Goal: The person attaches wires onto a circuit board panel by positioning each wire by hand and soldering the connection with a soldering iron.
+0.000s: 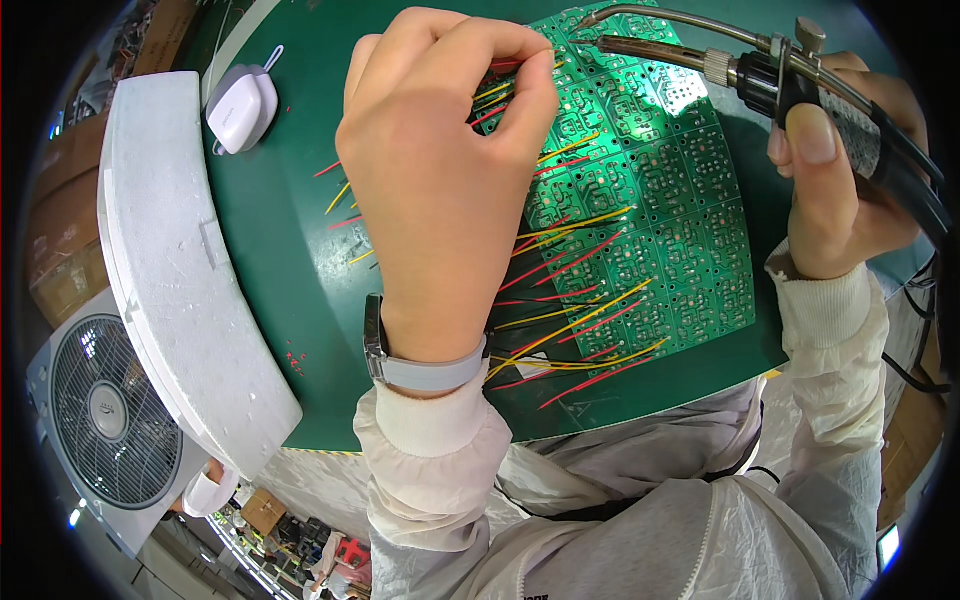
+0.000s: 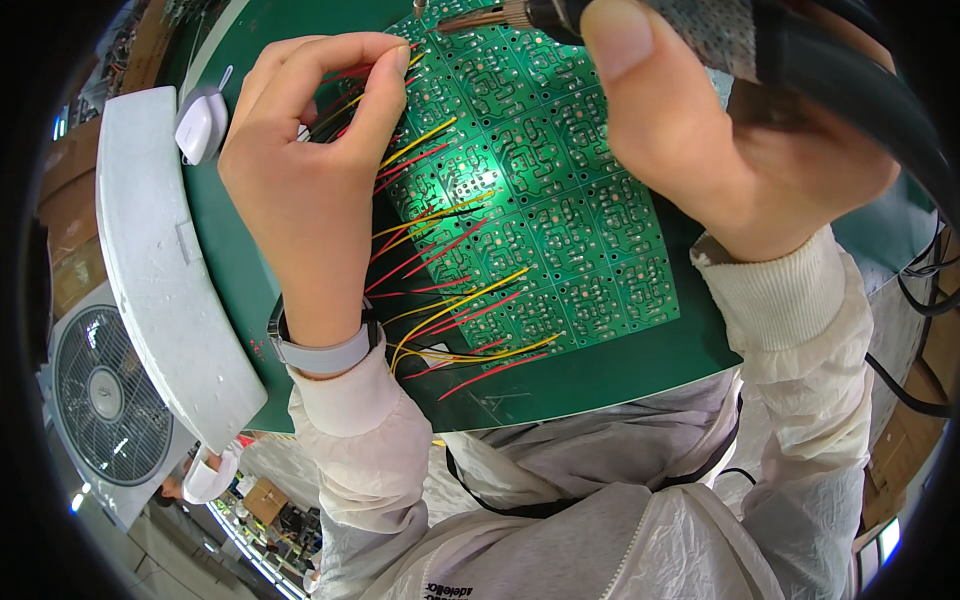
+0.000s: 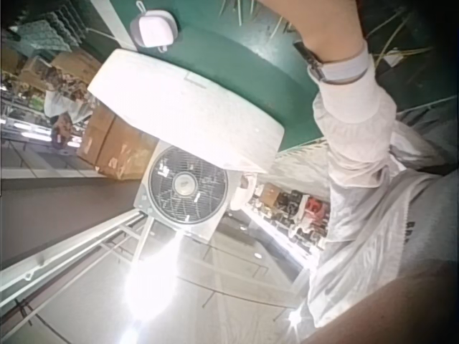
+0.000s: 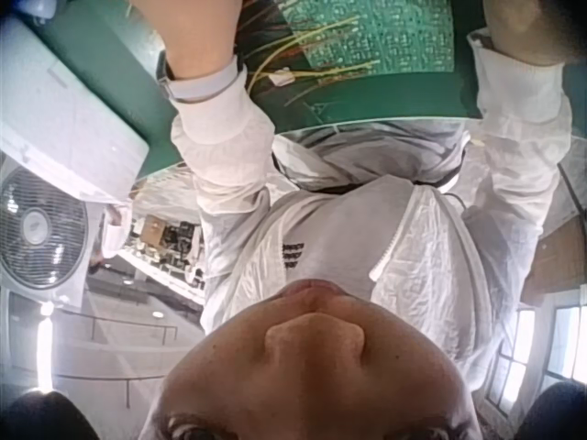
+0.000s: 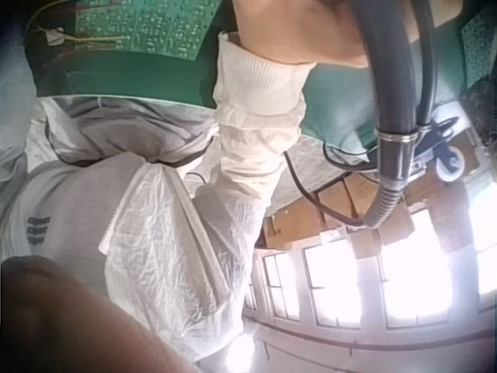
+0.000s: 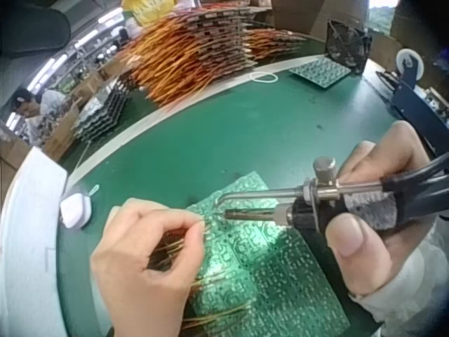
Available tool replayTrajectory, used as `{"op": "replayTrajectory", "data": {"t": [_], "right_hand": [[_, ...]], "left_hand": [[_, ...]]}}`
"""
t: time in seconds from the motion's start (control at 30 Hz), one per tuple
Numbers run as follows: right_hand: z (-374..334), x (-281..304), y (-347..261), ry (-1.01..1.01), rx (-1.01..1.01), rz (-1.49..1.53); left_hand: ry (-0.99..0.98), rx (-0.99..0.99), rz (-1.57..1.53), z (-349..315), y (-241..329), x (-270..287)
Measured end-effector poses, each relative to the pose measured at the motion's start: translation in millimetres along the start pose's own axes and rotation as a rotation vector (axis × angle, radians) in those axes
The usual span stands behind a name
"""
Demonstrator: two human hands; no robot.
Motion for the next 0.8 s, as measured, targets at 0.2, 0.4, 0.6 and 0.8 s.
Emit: {"op": "replayTrajectory", "data": {"t": [0.2,0.4,0.6,0.8], "right_hand": [[1,-6,0,-0.009,-0.021,0.047],[0,-6,3,-0.003,-0.08,0.05],[1,-5,4,-0.004,-0.098,0.068],[1,-3,6,0.074,-0.159,0.026]], "left_hand": [[0.234,0.17,-0.275,-15,-18,-1],[0.142,0.098,-0.146,-13,-19,-3],[0.126,0.111,-0.167,-13,-20,-4],[0.119,0.193,-0.3,-15,-25,-11]]}}
Point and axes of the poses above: each hand's wrist, its own z-axis towards the middle knuckle, its own x-axis out of the back of the hand, y = z × x, the point moved 8 cm from there along z, towards the middle knuckle, and after that the axes turned 11 degrees about -x, right-handed, at the moved point
